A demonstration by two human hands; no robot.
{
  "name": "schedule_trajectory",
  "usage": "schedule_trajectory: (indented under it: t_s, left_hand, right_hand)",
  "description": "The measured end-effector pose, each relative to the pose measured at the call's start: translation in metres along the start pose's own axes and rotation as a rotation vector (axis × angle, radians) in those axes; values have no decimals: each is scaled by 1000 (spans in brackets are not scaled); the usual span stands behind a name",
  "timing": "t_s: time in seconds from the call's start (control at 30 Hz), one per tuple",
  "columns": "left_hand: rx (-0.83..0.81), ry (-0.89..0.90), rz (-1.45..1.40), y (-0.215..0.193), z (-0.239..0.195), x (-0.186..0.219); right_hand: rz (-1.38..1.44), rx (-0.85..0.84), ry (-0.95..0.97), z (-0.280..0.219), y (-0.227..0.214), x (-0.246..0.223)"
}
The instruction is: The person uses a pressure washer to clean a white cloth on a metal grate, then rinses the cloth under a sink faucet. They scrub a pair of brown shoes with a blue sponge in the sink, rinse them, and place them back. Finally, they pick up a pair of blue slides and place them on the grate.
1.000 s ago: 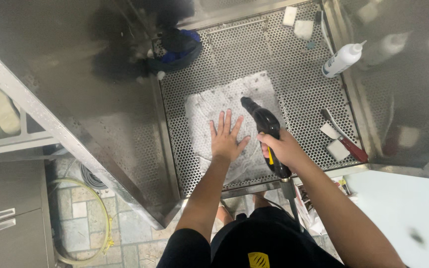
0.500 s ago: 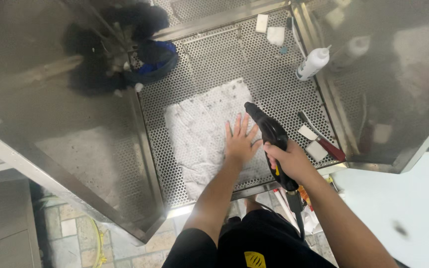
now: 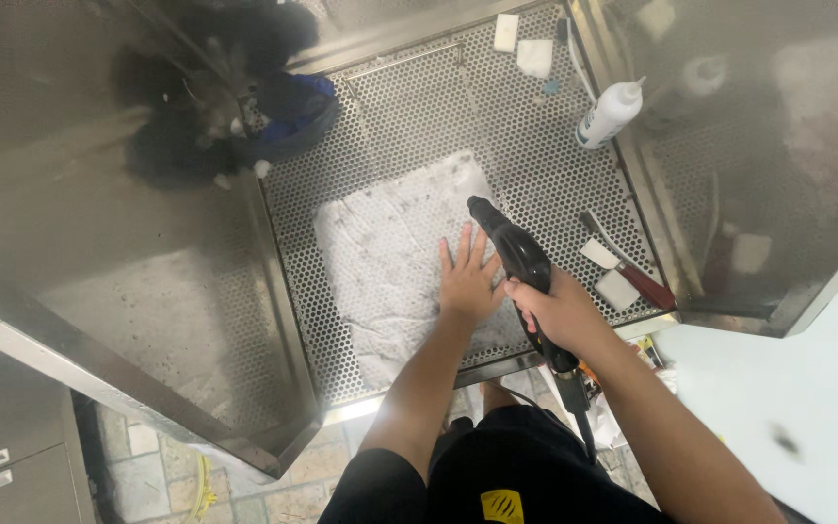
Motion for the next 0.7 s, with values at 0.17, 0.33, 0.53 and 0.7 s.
schedule_trajectory:
  t_s: [0.17,0.33,0.53,0.7]
  left_hand:
    - [14,-2,-43,-1,2,1]
    - [-35,-20,-5,1,-1,1]
    - [-51,-17,-7,3,1,0]
    - [34,2,-21,5,4,0]
  right_hand:
    - [8,-7,-17,8,-2,7]
    - [21,-28,-40,9,-1,5]
    - [11,-28,-15,8,-1,-3]
    - [56,-5,-36,17,-6,-9]
Point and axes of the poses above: each hand's wrist, its own z-axis towards the middle knuckle, its own y-axis out of the palm, x = y × z, the point moved 3 cm from there along z, towards the middle knuckle, and after that the axes turned 7 degrees about -z, right-handed, at the moved point
